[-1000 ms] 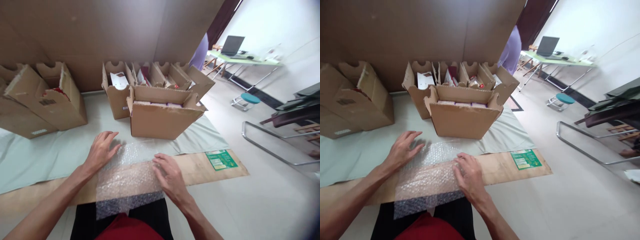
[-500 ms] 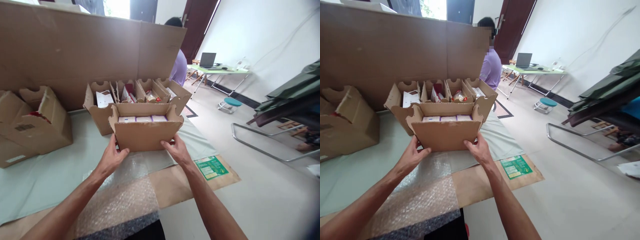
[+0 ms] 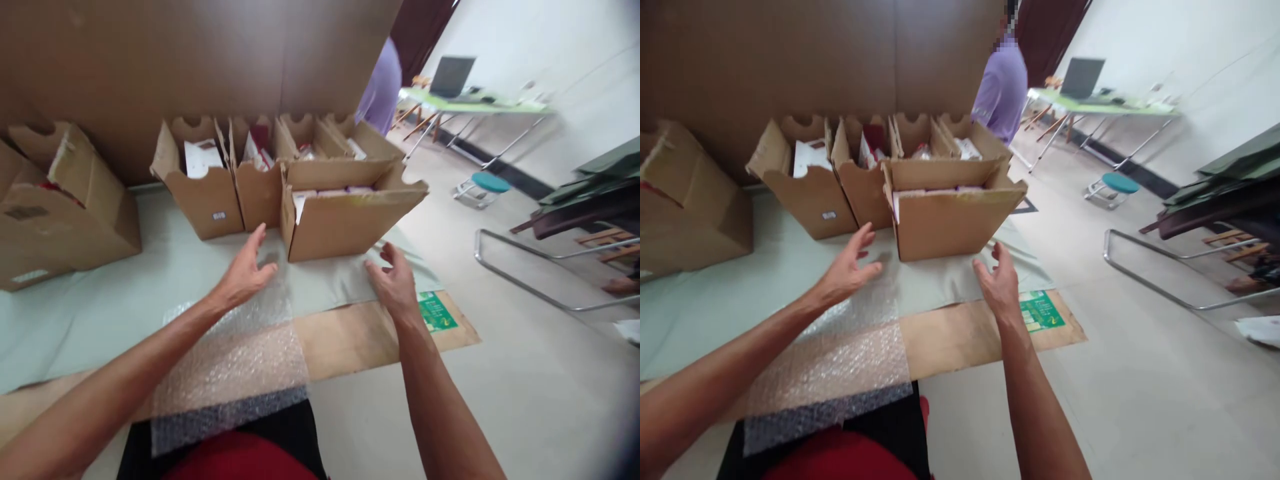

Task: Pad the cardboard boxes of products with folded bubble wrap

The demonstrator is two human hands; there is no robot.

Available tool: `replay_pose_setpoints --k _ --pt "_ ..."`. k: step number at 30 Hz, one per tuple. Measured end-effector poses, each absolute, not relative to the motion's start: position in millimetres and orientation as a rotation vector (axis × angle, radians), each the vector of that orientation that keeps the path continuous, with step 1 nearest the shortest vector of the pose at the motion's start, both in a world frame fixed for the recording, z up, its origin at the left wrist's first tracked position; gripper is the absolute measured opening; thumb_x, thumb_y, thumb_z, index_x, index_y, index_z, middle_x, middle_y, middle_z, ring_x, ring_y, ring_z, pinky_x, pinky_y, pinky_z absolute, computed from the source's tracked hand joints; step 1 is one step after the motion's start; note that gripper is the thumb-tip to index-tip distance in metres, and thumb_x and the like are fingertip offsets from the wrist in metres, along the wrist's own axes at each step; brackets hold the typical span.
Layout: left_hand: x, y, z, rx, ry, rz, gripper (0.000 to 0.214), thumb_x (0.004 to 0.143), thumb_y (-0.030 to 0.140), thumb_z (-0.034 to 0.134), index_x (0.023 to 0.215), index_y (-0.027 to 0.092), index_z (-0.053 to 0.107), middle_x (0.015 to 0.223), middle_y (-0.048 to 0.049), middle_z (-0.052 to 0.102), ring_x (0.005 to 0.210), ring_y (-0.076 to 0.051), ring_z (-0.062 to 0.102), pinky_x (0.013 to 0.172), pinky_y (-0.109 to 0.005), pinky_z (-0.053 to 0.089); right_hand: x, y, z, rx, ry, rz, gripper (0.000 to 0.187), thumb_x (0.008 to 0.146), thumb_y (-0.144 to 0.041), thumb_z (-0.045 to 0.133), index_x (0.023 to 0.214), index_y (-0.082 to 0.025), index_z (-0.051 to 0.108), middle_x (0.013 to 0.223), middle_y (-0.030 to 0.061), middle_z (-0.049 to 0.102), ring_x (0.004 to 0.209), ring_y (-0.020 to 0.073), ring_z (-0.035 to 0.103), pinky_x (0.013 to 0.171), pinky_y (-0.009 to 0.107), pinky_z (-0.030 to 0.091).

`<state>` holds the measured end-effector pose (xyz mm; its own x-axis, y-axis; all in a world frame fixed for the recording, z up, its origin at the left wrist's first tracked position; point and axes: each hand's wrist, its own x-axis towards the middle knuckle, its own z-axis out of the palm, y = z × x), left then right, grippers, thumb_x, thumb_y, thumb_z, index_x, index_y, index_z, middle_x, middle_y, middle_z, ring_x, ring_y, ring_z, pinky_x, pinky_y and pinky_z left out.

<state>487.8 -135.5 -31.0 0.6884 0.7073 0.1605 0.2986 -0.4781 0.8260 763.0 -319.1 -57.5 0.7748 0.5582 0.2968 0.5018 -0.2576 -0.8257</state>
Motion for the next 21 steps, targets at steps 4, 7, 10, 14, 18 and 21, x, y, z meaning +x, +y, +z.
replay_pose_setpoints --k 4,7,10,14,18,21 --pt "395.9 -169.3 -27.9 2.475 0.879 0.653 0.048 0.095 0.025 0.055 0.143 0.021 0.056 0.144 -0.0153 0.063 0.140 -0.035 0.053 0.114 -0.060 0.046 689.6 -354.1 -59.7 -1.904 -1.107 -0.019 0.044 0.095 -0.037 0.062 0.137 -0.025 0.060 0.144 0.0146 0.061 0.132 0.0335 0.059 0.104 0.055 0.053" --pt "365.6 -215.1 -37.4 2.696 0.757 0.542 0.043 0.097 0.019 0.053 0.139 0.019 0.059 0.152 -0.0172 0.055 0.149 -0.035 0.043 0.119 -0.057 0.042 626.6 -342.5 -47.1 -1.759 -1.561 0.074 0.031 0.099 -0.025 0.056 0.129 -0.024 0.065 0.145 0.0138 0.062 0.135 0.0312 0.057 0.111 0.054 0.048" --pt "361.5 -240.8 -54.2 2.791 0.661 0.336 0.052 0.098 0.028 0.056 0.147 0.014 0.053 0.162 -0.0209 0.043 0.153 -0.036 0.036 0.123 -0.056 0.037 577.8 -317.1 -43.9 -1.684 -1.959 0.165 0.037 0.099 -0.022 0.056 0.135 -0.018 0.063 0.151 0.0173 0.057 0.139 0.0328 0.053 0.110 0.053 0.048" --pt "330.3 -228.1 -64.4 2.853 0.783 0.199 0.070 0.099 0.053 0.053 0.155 0.013 0.043 0.166 -0.0217 0.037 0.156 -0.039 0.031 0.125 -0.059 0.030 568.1 -314.2 -58.9 -1.788 -2.148 0.120 0.045 0.102 -0.030 0.055 0.143 -0.014 0.058 0.154 0.0196 0.053 0.144 0.0355 0.048 0.111 0.054 0.046" --pt "277.8 -213.1 -60.3 2.838 1.033 0.239 0.069 0.101 0.057 0.045 0.156 0.017 0.042 0.166 -0.0202 0.040 0.155 -0.039 0.033 0.124 -0.060 0.030 592.4 -341.8 -68.0 -1.957 -1.997 0.021 0.049 0.104 -0.038 0.050 0.148 -0.017 0.053 0.153 0.0185 0.055 0.143 0.0362 0.049 0.111 0.056 0.044" --pt "278.8 -219.2 -55.6 2.800 1.142 0.376 0.062 0.103 0.046 0.045 0.157 0.016 0.039 0.164 -0.0209 0.042 0.155 -0.039 0.034 0.124 -0.062 0.029 583.9 -343.5 -58.8 -2.005 -1.876 -0.061 0.046 0.104 -0.036 0.048 0.147 -0.021 0.054 0.153 0.0170 0.056 0.143 0.0368 0.050 0.108 0.057 0.045"
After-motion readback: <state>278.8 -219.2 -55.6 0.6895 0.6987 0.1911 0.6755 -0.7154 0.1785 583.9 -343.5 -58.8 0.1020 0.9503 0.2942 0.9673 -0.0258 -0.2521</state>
